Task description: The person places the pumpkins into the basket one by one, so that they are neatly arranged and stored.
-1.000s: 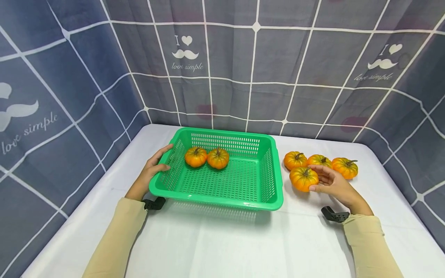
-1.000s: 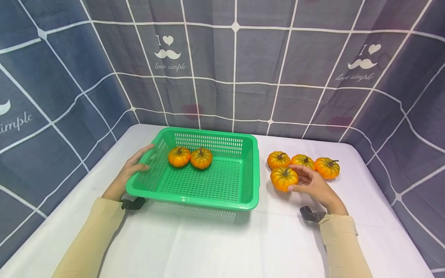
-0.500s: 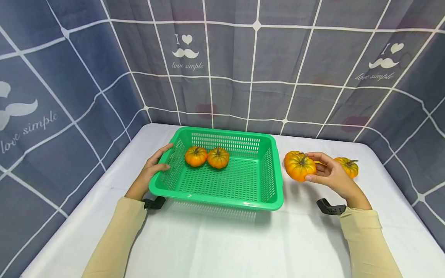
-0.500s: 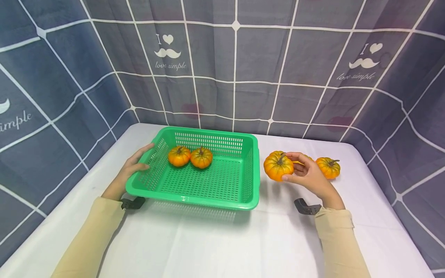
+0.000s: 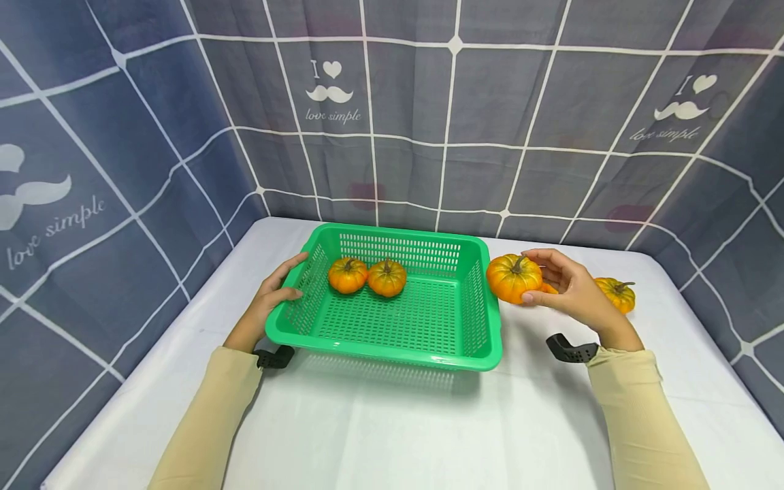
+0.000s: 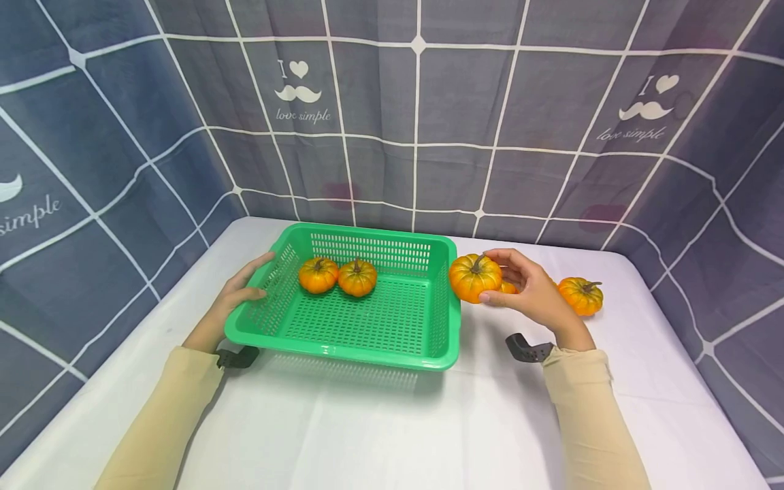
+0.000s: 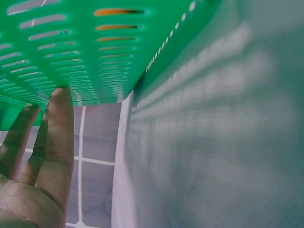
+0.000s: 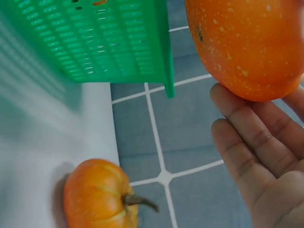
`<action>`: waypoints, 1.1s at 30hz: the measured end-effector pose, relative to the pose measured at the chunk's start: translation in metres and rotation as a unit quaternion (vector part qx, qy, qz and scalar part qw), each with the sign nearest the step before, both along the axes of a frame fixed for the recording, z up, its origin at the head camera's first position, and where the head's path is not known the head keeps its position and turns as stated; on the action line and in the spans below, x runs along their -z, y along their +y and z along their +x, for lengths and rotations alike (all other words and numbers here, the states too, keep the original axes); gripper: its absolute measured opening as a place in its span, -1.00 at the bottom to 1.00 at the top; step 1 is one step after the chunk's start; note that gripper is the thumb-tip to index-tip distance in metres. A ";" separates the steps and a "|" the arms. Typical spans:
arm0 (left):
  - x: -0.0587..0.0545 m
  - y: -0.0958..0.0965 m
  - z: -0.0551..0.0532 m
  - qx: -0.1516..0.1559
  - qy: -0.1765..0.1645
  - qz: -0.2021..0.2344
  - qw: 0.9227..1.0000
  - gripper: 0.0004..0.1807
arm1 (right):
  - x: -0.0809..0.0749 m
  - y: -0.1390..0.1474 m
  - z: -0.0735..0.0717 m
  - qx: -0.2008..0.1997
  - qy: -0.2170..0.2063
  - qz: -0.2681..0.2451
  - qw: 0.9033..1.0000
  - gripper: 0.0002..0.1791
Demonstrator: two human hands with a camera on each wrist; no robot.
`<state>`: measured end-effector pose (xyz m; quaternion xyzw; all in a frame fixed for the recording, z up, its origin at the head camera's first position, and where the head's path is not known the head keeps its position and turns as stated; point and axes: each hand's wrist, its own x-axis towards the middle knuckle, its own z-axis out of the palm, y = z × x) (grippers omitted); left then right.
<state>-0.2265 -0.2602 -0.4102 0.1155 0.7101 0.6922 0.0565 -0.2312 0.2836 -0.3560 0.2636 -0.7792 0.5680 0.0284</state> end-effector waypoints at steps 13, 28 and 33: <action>0.000 0.000 0.000 0.001 0.003 0.005 1.000 -0.15 | -0.028 -0.019 -0.009 -0.010 0.006 0.067 0.998 -0.18; 0.001 0.000 0.000 -0.003 0.002 0.007 1.000 -0.15 | -0.047 -0.040 -0.015 -0.007 -0.010 0.147 0.989 -0.17; -0.001 0.001 0.001 -0.003 -0.003 0.005 1.000 -0.15 | -0.051 -0.047 -0.015 -0.001 -0.036 0.167 0.985 -0.15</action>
